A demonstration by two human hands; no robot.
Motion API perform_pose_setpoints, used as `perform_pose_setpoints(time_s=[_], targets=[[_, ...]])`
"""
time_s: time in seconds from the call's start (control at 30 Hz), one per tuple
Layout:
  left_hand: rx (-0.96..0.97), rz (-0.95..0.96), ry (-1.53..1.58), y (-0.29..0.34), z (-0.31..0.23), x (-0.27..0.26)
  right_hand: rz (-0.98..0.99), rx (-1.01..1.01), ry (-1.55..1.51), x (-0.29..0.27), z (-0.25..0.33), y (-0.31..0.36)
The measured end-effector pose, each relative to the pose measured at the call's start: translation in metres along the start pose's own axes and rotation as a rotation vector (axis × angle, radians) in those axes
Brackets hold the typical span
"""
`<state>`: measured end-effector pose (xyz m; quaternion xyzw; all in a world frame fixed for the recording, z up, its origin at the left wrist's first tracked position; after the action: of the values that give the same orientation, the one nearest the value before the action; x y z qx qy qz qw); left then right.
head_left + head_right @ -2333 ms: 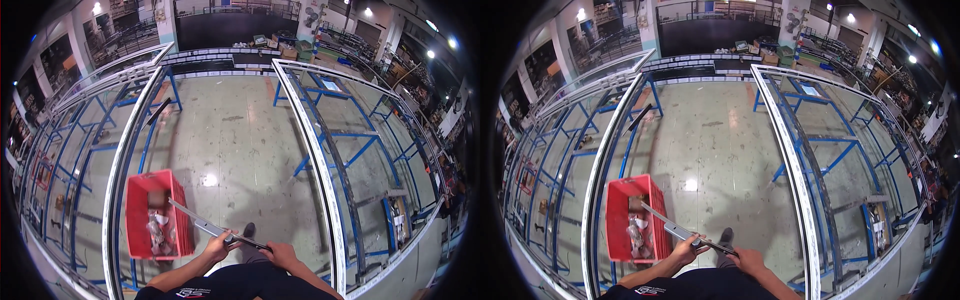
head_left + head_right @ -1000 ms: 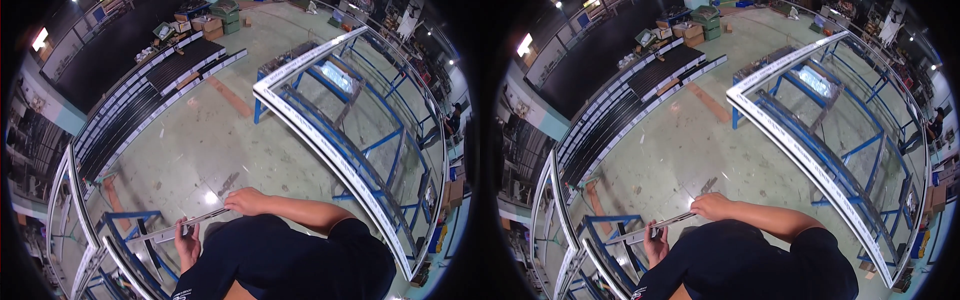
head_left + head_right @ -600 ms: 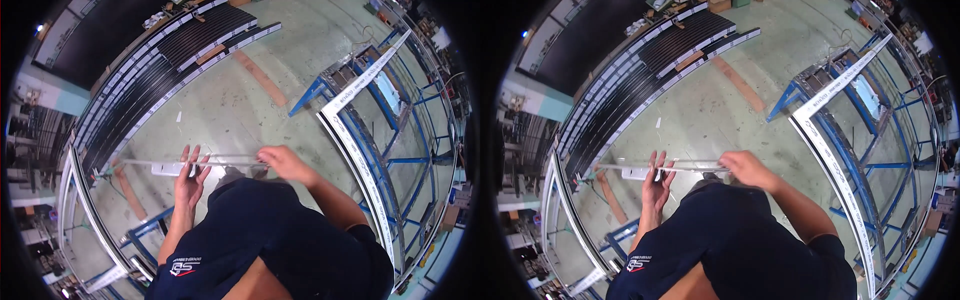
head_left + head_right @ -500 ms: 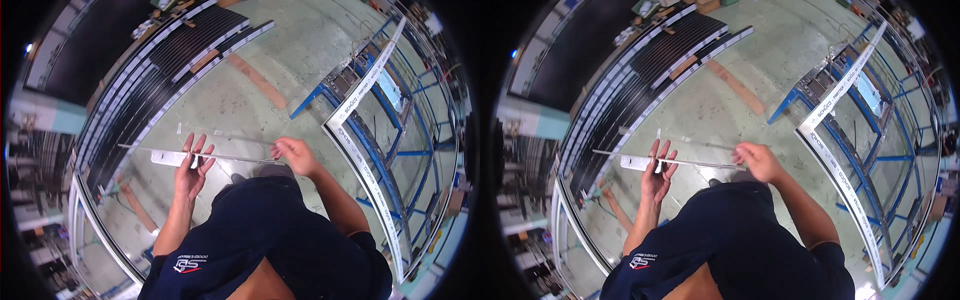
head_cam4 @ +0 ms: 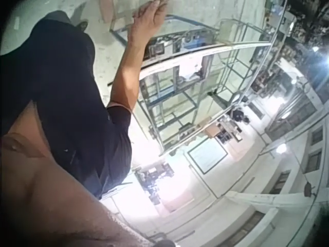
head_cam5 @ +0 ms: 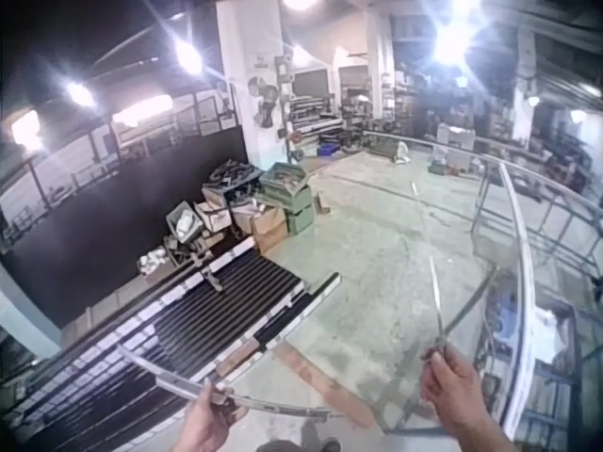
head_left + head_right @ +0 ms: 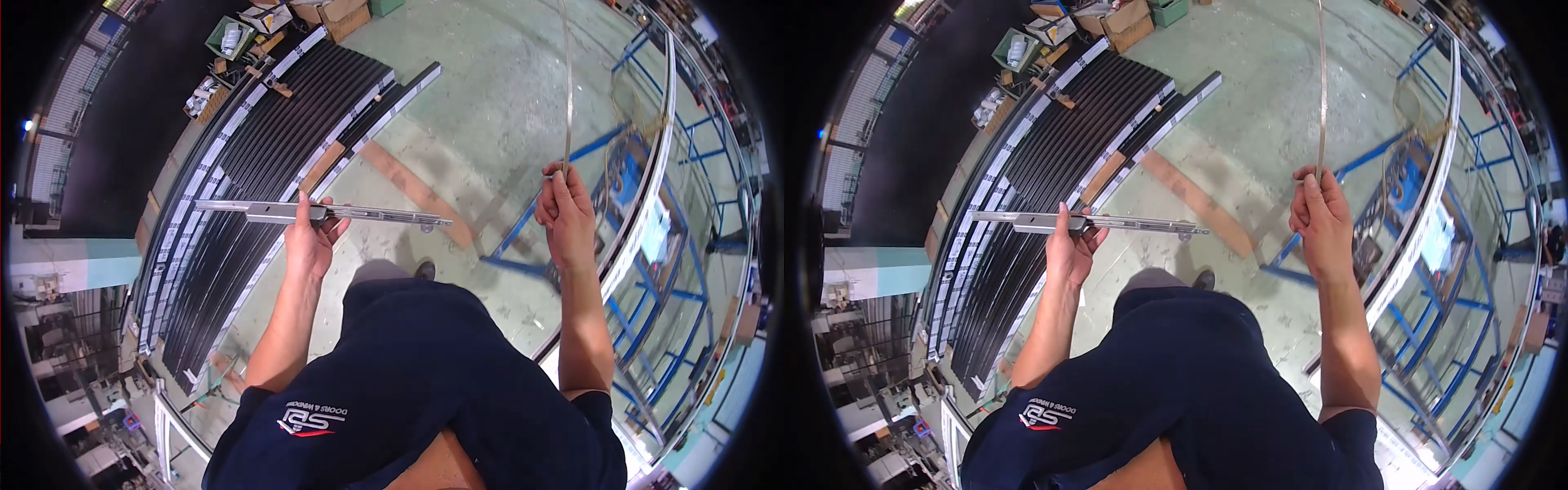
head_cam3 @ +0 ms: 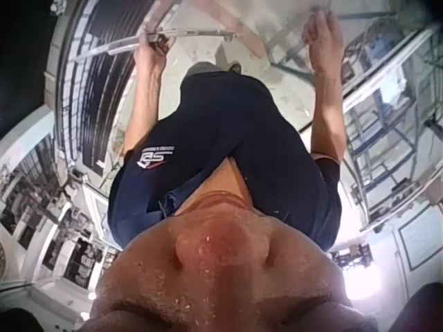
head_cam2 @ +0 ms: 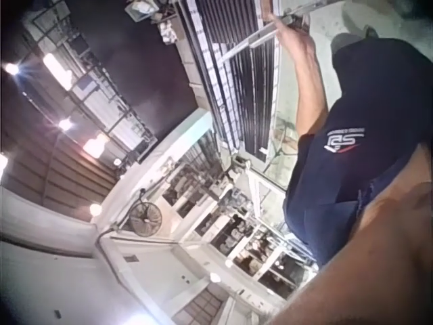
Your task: The person sorts metal parts and hardware from a blue basket and cardboard boxes onto a white sheet, inspecting them with a vernier caliper.
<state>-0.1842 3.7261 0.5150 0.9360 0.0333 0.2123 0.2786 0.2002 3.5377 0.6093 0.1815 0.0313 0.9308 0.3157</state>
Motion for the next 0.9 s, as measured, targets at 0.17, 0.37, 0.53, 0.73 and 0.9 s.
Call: perform_pose_setpoints(time_s=[0.17,0.37,0.53,0.73,0.9], targets=[[0.038,-0.011,-0.069,-0.129,-0.054,0.083,-0.038,-0.045,0.087,0.048,0.0,-0.162],[-0.042,0.098,-0.083,-0.313,-0.076,0.222,-0.282,0.107,0.058,0.043,-0.015,-0.397],[-0.117,0.198,-0.204,-0.423,-0.081,0.372,-0.425,-0.023,0.497,-0.016,-0.016,-0.444],[-0.294,0.379,-0.254,-0.539,-0.029,0.573,-0.45,0.09,0.699,-0.103,-0.033,-0.524],[-0.404,0.545,-0.273,-0.6,0.023,0.755,-0.42,-0.119,0.98,-0.111,0.068,-0.736]])
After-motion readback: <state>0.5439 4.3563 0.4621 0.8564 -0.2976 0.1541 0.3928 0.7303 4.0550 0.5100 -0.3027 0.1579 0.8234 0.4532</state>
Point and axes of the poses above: each hand's wrist, its own y-axis away from the middle knuckle, its own x-axis out of the palm, z = x × y, the point moved 7 cm from there along -y, towards the middle knuckle, and after that the axes turned 8 degrees about -z, right-handed, at the moved point
